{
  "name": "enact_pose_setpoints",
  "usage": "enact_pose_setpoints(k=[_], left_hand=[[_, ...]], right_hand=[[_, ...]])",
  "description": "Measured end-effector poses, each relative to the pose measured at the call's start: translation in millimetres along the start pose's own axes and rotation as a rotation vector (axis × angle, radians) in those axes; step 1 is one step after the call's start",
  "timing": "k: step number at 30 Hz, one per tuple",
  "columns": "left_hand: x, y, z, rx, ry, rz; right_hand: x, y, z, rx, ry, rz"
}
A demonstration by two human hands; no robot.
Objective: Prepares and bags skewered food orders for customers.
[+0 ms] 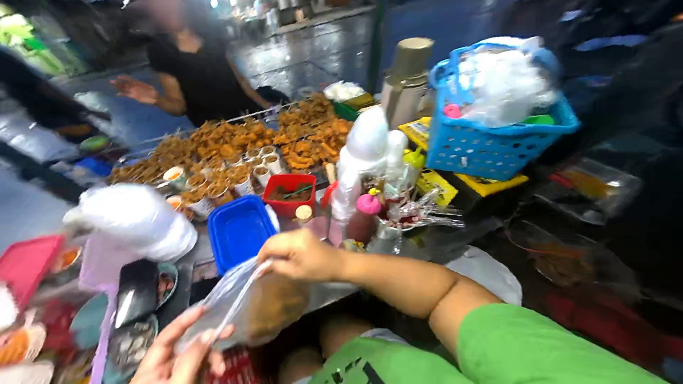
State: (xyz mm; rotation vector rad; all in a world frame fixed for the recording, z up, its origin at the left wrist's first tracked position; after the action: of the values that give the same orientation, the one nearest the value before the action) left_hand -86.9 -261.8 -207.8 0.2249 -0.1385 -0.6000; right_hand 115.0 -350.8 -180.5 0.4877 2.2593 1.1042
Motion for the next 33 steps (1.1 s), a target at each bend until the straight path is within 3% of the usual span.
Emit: enact_pose_setpoints(k=[4, 8, 14, 18, 21, 23, 24, 27, 29, 31, 33], left_hand=[[7.5, 2.5, 5.6, 0.060, 0.014, 0.058], [17.6, -8.1, 25.1, 0.231, 0.188, -0.034], [69.1, -29.5, 31.0, 0.530, 0.460, -0.247], [53.0, -43.2, 33.3, 0.647, 0.400, -0.256], [2.8, -54.1, 27.3, 0.618, 0.461, -0.046], [-40.6, -67.2, -6.4, 0.402, 0.720, 0.100], [-62.0, -81.1, -33.2, 0.176, 0.910, 0.093], [-116.8, -168.2, -119.1, -0.767, 1.185, -0.291], [-147.1, -251.1, -153.9, -1.183, 1.240, -0.447], [-171.8, -316.4, -169.5, -1.322, 1.325, -0.449], [-189.5, -348.6, -172.9, -1.266, 1.421, -0.383]], right_hand=[[-6.4, 4.6, -3.0, 0.041, 0.031, -0.080], [-5.7, 5.0, -9.4, 0.031, 0.112, -0.066], [50.8, -20.4, -19.7, -0.023, 0.054, -0.492], [46.1, -34.0, -14.5, -0.055, 0.029, -0.395], [34.3, -40.5, -9.8, -0.044, 0.033, -0.242], [26.5, -44.1, -11.0, -0.077, -0.022, -0.173], [22.8, -45.2, -11.3, -0.099, -0.051, -0.145], [14.6, -43.9, -7.3, -0.143, -0.072, -0.120], [8.5, -42.1, -0.3, -0.136, -0.014, -0.115], [1.2, -37.7, 5.5, -0.073, 0.048, -0.068], [-5.2, -33.3, 14.0, 0.021, 0.149, 0.029]])
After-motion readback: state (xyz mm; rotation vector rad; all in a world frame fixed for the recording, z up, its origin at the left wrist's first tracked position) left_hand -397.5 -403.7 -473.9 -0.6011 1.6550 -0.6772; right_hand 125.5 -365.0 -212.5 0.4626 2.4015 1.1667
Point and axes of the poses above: each hand's wrist, its own y-axis towards the middle knuckle, its own x-axis out of the palm, z = x × y, the point moved 7 cm from there along y, towards the middle knuckle, and after that the axes turned 1 degree about -z, right-handed, at the moved point
